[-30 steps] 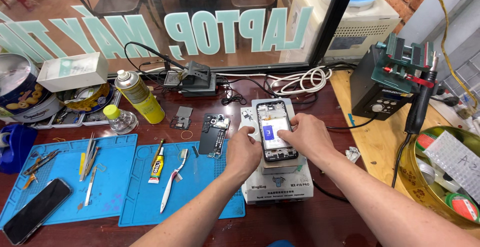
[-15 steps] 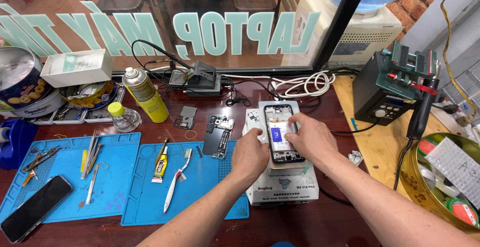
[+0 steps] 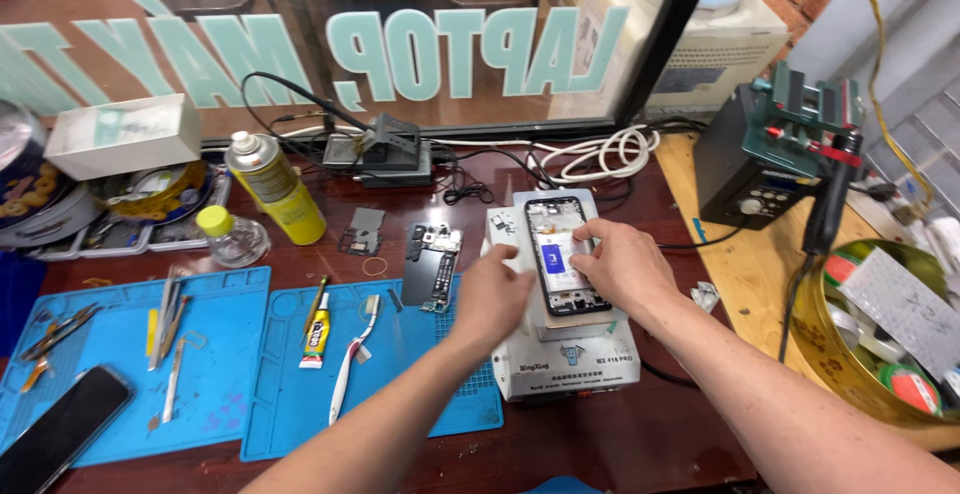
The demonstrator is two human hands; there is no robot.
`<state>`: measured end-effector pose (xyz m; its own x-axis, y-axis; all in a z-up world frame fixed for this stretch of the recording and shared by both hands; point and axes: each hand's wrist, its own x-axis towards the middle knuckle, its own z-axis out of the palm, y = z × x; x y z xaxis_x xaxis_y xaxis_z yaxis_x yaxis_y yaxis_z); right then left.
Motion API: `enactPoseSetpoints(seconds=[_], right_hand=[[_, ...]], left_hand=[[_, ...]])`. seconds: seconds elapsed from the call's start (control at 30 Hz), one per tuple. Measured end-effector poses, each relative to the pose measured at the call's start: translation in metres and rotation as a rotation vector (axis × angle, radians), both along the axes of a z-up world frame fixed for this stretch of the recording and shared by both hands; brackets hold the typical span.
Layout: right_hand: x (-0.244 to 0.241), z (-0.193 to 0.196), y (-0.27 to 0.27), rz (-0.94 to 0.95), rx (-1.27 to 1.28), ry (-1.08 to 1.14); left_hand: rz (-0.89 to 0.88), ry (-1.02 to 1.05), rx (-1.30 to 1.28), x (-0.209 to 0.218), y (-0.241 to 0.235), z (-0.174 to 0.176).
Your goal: The person disassembles a smartphone, removes the back cover and internal components, cleans the screen with a spray and cloth, and reassembles the device by reconnecting the motherboard and battery.
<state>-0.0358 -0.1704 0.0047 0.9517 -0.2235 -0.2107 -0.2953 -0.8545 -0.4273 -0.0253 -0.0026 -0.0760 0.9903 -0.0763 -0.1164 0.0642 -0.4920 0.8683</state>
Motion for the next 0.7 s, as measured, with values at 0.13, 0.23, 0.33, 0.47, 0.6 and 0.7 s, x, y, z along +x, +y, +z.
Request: enactPoseSetpoints(seconds=[0.13, 0.23, 0.33, 0.47, 0.6, 0.7], right_hand=[[-0.001, 0.001, 0.001, -0.011, 0.012, -0.018], [-0.003, 0.004, 0.008, 0.015, -0.031, -0.094], [-0.003, 0.007, 0.021, -0.017, 0.041, -0.151], [-0.003, 0.008, 0.042, -0.015, 0.060, -0.110], [-0.003, 0.001, 0.063, 0.090, 0.207, -0.223], [-0.004, -0.004, 0.072, 0.140, 0.263, -0.279]], left_hand=[[0.068, -0.009, 0.104, 0.027, 0.044, -0.030], [0.150, 0.252, -0.056, 0.042, 0.089, -0.050], [0.199, 0.342, -0.166, 0.053, 0.122, -0.065], [0.235, 0.394, -0.155, 0.062, 0.165, -0.079], [0.283, 0.377, 0.049, 0.081, 0.200, -0.099], [0.270, 0.213, 0.355, 0.110, 0.226, -0.117]])
